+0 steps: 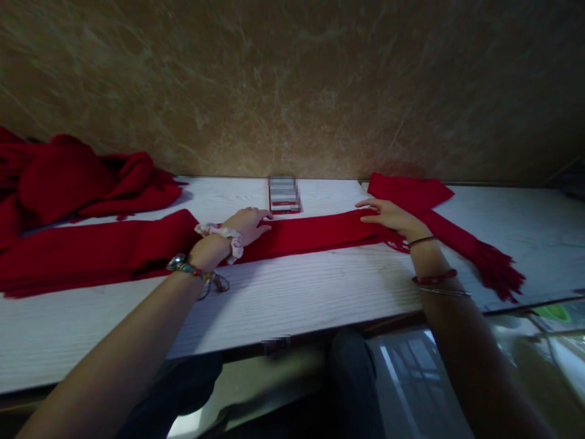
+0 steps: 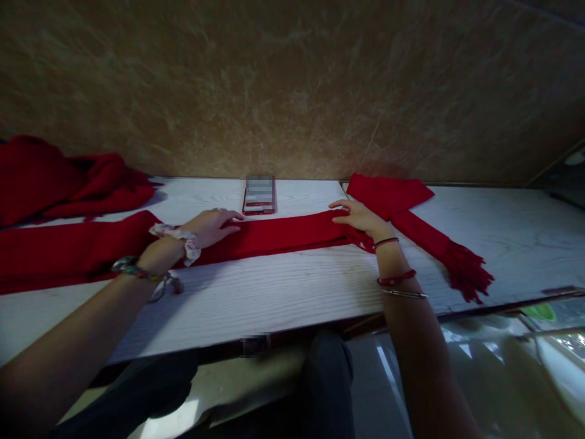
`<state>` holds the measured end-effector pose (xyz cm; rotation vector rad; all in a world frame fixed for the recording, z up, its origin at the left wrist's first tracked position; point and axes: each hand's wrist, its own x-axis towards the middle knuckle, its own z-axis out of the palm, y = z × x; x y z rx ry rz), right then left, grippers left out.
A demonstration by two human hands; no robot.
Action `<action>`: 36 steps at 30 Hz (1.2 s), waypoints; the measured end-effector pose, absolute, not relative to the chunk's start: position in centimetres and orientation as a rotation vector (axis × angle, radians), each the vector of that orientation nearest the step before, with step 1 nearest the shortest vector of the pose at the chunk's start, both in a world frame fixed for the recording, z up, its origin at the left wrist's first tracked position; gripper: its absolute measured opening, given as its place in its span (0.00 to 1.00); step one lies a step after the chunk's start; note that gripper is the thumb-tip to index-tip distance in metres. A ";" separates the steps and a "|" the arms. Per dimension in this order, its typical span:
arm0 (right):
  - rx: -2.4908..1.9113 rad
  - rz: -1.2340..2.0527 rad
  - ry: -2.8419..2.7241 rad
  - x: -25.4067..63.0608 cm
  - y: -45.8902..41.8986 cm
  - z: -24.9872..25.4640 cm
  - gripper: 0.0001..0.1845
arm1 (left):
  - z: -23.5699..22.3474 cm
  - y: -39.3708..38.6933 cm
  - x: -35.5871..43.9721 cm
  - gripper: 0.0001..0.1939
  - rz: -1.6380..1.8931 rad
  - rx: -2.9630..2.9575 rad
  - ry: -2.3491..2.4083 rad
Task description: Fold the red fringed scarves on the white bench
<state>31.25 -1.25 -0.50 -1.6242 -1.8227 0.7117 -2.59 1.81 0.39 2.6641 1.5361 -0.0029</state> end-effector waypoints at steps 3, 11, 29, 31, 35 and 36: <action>-1.675 0.555 -1.934 31.5 -1.1 -0.6 0.17 | -0.1 2.0 -2.7 0.19 0.065 2.662 1.517; -1.769 0.359 -2.038 33.1 -1.3 -0.1 0.15 | -0.5 1.3 -1.6 0.20 0.266 2.647 1.351; -1.802 0.352 -2.139 33.1 -1.8 0.0 0.17 | -0.2 1.3 -1.8 0.21 0.140 2.698 1.483; -1.820 0.357 -2.158 33.1 -1.9 0.0 0.17 | -0.5 1.1 -1.7 0.21 0.126 2.722 1.498; -1.877 0.326 -2.140 32.9 -1.8 -0.2 0.19 | -1.3 0.0 -0.5 0.21 0.293 2.912 1.237; -1.888 0.324 -2.138 32.9 -1.7 -0.2 0.19 | -1.6 -0.4 -0.1 0.22 0.290 2.941 1.152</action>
